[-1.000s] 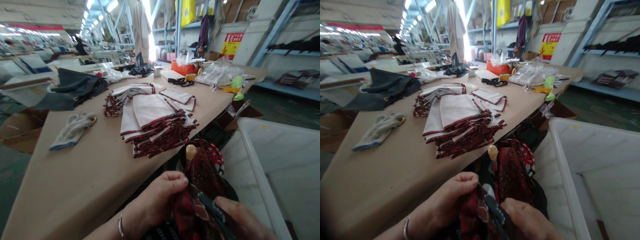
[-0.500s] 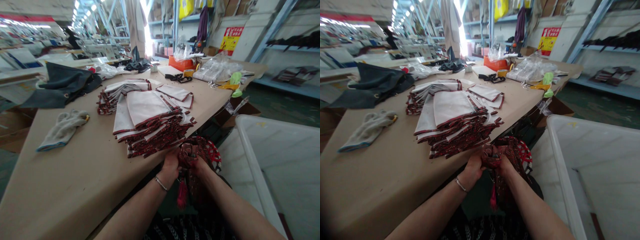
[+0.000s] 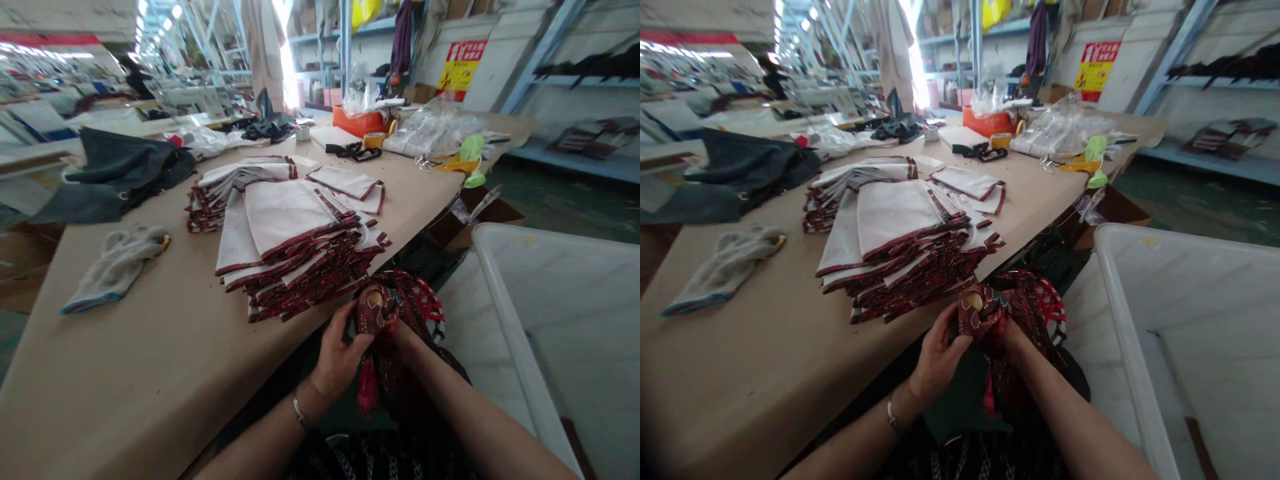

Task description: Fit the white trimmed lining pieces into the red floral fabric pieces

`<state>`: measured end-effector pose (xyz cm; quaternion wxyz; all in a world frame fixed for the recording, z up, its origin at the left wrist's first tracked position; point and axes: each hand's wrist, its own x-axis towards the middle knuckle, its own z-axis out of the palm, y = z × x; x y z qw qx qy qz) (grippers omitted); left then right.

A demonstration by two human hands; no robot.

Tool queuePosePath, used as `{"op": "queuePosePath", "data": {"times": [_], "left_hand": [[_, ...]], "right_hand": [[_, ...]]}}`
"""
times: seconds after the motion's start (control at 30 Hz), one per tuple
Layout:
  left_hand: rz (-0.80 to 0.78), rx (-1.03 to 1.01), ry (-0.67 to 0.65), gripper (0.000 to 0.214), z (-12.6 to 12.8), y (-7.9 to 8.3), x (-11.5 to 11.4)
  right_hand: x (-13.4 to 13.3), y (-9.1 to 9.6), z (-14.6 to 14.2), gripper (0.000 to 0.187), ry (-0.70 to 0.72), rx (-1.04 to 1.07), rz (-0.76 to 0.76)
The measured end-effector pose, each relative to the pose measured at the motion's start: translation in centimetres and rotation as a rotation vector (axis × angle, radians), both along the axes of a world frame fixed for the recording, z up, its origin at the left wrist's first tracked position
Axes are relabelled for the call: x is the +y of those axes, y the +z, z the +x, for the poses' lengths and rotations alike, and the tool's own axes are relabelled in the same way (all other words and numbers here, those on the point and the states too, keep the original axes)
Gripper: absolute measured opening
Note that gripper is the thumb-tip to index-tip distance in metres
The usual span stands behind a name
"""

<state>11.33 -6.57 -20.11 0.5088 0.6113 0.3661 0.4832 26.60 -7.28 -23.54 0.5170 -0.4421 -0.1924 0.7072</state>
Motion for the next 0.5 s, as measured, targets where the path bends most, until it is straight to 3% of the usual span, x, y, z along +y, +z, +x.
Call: {"op": "queuePosePath", "data": {"times": [0.1, 0.23, 0.3, 0.37, 0.5], "left_hand": [[0.093, 0.027, 0.100, 0.010, -0.2, 4.1, 1.2], [0.192, -0.267, 0.149, 0.006, 0.1, 10.4, 3.3], [0.176, -0.393, 0.220, 0.012, 0.0, 11.7, 3.7], [0.080, -0.406, 0.261, 0.015, -0.4, 10.9, 3.4], [-0.242, -0.173, 0.281, 0.022, -2.1, 4.6, 1.3]], "right_hand": [[0.2, 3.2, -0.4, 0.014, -0.027, 0.058, 0.027], [1.3, 7.6, 0.1, 0.024, -0.123, 0.144, 0.126], [1.7, 8.1, 0.8, 0.028, -0.179, 0.075, 0.181], [1.7, 6.6, 1.7, 0.028, -0.210, -0.106, 0.156], [0.2, 0.3, 3.9, 0.027, -0.231, -0.373, 0.031]]}}
